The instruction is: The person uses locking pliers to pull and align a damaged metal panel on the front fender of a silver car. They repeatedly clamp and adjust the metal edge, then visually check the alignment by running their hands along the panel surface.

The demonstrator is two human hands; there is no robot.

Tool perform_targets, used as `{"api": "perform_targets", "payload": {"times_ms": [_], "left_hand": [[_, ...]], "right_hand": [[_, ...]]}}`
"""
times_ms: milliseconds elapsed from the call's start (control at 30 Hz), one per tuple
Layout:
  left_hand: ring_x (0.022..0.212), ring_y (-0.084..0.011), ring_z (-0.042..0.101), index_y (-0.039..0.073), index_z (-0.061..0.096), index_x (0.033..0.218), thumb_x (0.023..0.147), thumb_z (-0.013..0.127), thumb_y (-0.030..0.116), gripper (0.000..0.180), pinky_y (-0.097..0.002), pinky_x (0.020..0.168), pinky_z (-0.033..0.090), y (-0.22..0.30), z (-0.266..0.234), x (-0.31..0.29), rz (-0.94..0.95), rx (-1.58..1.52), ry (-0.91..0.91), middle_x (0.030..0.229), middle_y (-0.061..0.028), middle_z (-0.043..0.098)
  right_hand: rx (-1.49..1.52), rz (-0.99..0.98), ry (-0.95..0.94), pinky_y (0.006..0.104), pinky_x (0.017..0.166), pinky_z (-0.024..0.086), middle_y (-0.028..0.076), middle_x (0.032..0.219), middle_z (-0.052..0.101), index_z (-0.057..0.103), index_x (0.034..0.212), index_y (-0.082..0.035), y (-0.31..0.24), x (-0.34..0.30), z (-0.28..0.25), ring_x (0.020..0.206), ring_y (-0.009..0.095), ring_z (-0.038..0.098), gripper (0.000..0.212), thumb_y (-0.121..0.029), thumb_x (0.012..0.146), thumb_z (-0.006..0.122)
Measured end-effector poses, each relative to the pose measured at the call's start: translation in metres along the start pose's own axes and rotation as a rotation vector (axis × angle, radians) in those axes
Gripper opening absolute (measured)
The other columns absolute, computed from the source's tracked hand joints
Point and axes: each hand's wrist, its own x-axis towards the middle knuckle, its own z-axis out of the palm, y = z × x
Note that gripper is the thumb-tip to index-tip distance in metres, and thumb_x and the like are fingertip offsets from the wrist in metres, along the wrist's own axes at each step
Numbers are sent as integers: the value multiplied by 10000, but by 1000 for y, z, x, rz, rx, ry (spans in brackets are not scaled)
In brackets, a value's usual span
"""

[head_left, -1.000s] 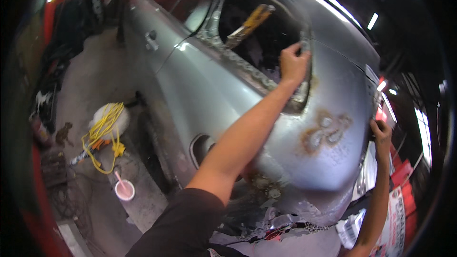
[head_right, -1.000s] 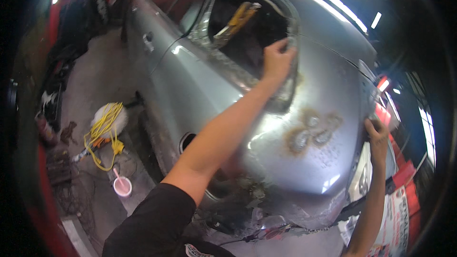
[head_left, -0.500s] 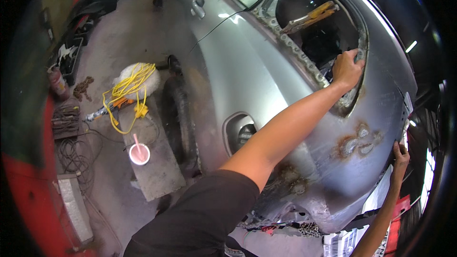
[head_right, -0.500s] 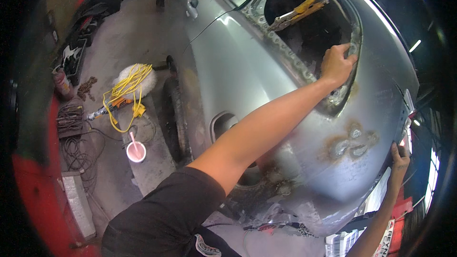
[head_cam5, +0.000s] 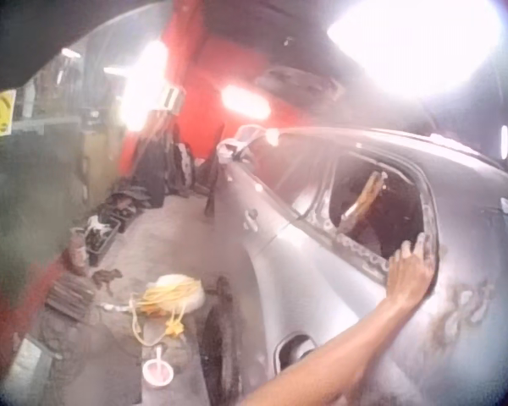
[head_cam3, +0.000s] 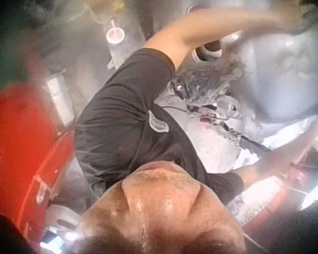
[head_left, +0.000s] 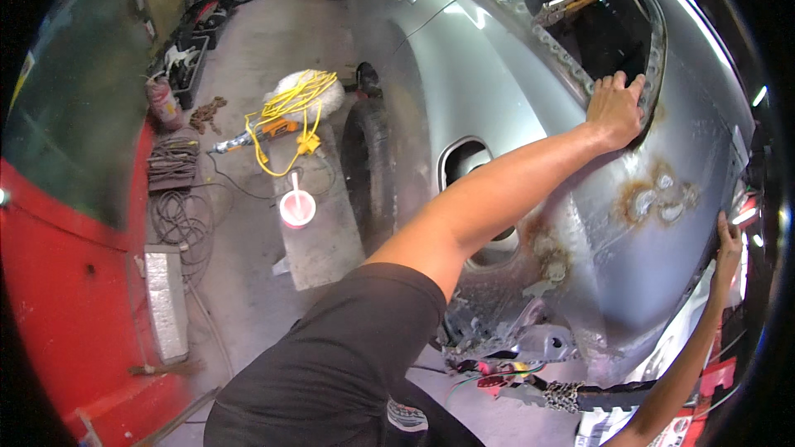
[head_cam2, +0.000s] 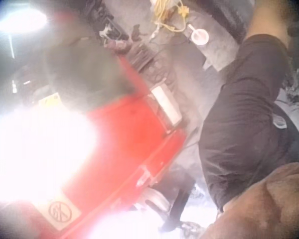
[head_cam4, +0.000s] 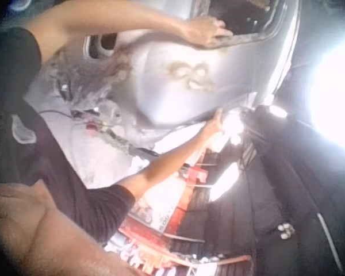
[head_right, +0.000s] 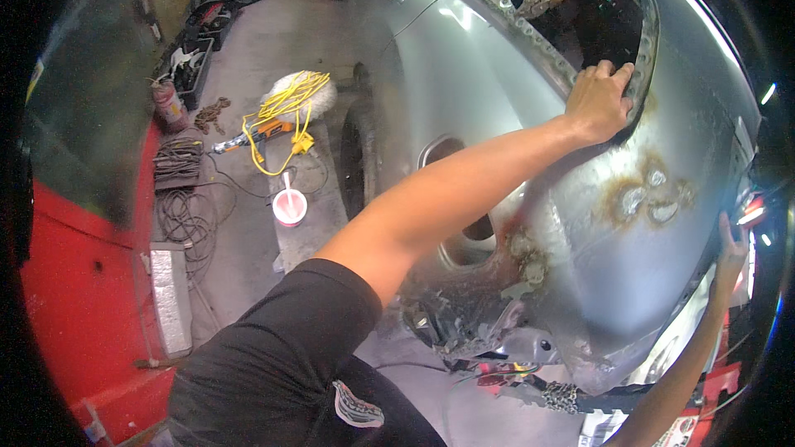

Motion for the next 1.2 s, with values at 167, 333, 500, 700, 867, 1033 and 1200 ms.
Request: {"api": "perform_targets", "payload": {"times_ms": [167, 333, 500, 700, 867, 1033, 1200], "left_hand": [[1408, -530, 373, 45, 544, 1440, 897, 688, 213, 586, -564, 1181, 312, -19, -19, -73, 51, 21, 107, 1489, -358, 412], [1454, -519, 322, 91, 529, 1467, 959, 641, 314, 566, -541, 1208, 282, -72, -76, -151, -181, 115, 190, 1540, -363, 354], [1495, -508, 261, 93, 389, 1568, 956, 645, 441, 749, -539, 1223, 256, -194, -137, -206, -571, 159, 248, 1595, -373, 254], [1510, -561, 150, 109, 262, 1628, 846, 727, 596, 1032, -545, 1233, 223, -293, -193, -245, -858, -27, 85, 1611, -411, 146], [1476, -608, 196, 183, 213, 1649, 818, 767, 562, 1068, -559, 1206, 285, -282, -212, -255, -887, -69, -74, 1633, -396, 83], [1494, -592, 169, 221, 184, 1655, 799, 798, 443, 1077, -569, 1212, 272, -274, -224, -254, -903, -112, -198, 1645, -381, 30], [1509, -585, 100, 197, 93, 1662, 821, 778, 386, 1101, -595, 1221, 229, -270, -228, -256, -888, -94, -240, 1645, -377, -32]], "right_hand": [[146, -61, 130, 327, 1031, 424, 199, 1191, 685, 676, 1218, 117, -4, 9, 24, 1111, 266, 615, 716, -541, 938, 697], [103, -102, 100, 332, 986, 451, 183, 1122, 703, 675, 1225, 115, 0, 12, 18, 1058, 253, 629, 701, -528, 946, 691], [95, -93, 132, 326, 936, 474, 150, 1044, 707, 675, 1240, 101, -6, 14, 14, 987, 227, 638, 659, -497, 963, 685], [357, 440, -21, 319, 790, 503, 115, 1074, 710, 658, 1193, 117, -33, 19, 5, 927, 202, 656, 650, -472, 932, 746], [725, 436, 129, 304, 617, 417, 33, 868, 642, 727, 1009, 40, -58, -5, 21, 708, 147, 556, 591, -547, 941, 700], [527, 680, -97, 375, 926, 511, 139, 1220, 671, 624, 1281, 105, -97, -13, -23, 1058, 247, 656, 632, -453, 990, 676], [390, 673, -58, 391, 901, 515, 93, 1179, 679, 652, 1260, 58, -115, -21, -18, 1015, 222, 635, 737, -596, 923, 699]]}}
